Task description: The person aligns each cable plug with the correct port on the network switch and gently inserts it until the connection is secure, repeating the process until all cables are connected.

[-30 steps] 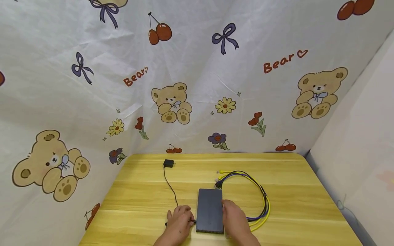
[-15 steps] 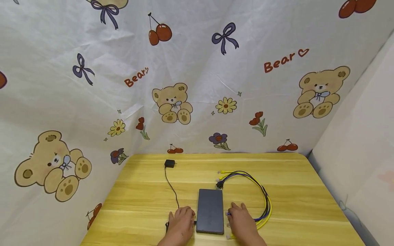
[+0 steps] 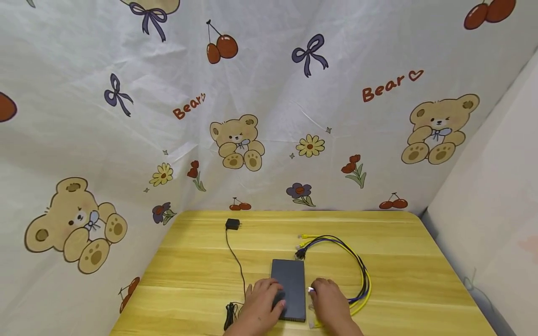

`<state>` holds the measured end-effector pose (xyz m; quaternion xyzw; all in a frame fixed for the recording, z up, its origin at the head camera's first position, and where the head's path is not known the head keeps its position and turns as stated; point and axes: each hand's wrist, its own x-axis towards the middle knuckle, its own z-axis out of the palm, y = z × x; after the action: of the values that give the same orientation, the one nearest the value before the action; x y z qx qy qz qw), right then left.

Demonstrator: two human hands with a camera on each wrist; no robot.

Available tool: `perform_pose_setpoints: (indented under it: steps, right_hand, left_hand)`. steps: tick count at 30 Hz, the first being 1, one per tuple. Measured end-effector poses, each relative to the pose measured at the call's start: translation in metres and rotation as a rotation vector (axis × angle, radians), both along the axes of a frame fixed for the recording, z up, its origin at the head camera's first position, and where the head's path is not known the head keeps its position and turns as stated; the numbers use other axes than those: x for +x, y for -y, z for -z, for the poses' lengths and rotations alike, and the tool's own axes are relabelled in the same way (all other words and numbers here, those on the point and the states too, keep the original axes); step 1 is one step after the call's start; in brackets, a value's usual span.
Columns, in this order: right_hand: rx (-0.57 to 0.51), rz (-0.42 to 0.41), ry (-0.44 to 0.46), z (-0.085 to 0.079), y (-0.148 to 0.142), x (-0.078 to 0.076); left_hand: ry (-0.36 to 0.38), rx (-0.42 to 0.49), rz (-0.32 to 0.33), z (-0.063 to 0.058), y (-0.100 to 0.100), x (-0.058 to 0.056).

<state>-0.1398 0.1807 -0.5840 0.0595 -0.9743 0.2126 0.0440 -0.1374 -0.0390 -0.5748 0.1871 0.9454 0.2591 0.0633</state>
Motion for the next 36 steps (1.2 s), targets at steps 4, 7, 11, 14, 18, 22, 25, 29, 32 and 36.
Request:
perform_pose_setpoints:
  steps: [4, 7, 11, 14, 18, 22, 25, 29, 32, 36]
  right_hand:
    - [0.070, 0.041, -0.028, -0.005, 0.000, 0.003]
    - [0.096, 0.045, -0.024, -0.008, 0.000, 0.003]
    - [0.081, 0.035, -0.037, -0.007, 0.000, 0.004]
    - [0.070, 0.032, -0.057, -0.007, -0.001, 0.004]
    - [0.057, 0.037, -0.089, -0.005, -0.003, 0.002]
    - [0.054, 0.028, -0.096, -0.004, -0.005, 0.000]
    - [0.048, 0.021, -0.106, -0.004, -0.006, 0.000]
    - [0.032, 0.018, -0.128, -0.004, -0.006, 0.000]
    - [0.029, 0.011, -0.134, -0.003, -0.006, -0.001]
    - [0.036, 0.012, -0.134, -0.001, -0.006, -0.003]
  left_hand:
    - [0.069, -0.073, 0.031, -0.001, -0.014, -0.004]
    - [0.136, -0.134, 0.045, 0.004, -0.023, -0.005]
    - [0.199, -0.212, 0.058, 0.014, -0.030, -0.003]
    - [0.223, -0.235, 0.041, 0.019, -0.035, -0.001]
    - [0.206, -0.201, -0.003, 0.021, -0.041, -0.002]
    - [0.203, -0.174, -0.031, 0.016, -0.048, -0.008]
    - [0.184, -0.179, -0.048, 0.011, -0.055, -0.014]
    - [0.139, -0.218, -0.082, 0.009, -0.062, -0.021]
    - [0.144, -0.238, -0.103, 0.011, -0.063, -0.023]
    - [0.175, -0.229, -0.108, 0.013, -0.062, -0.024]
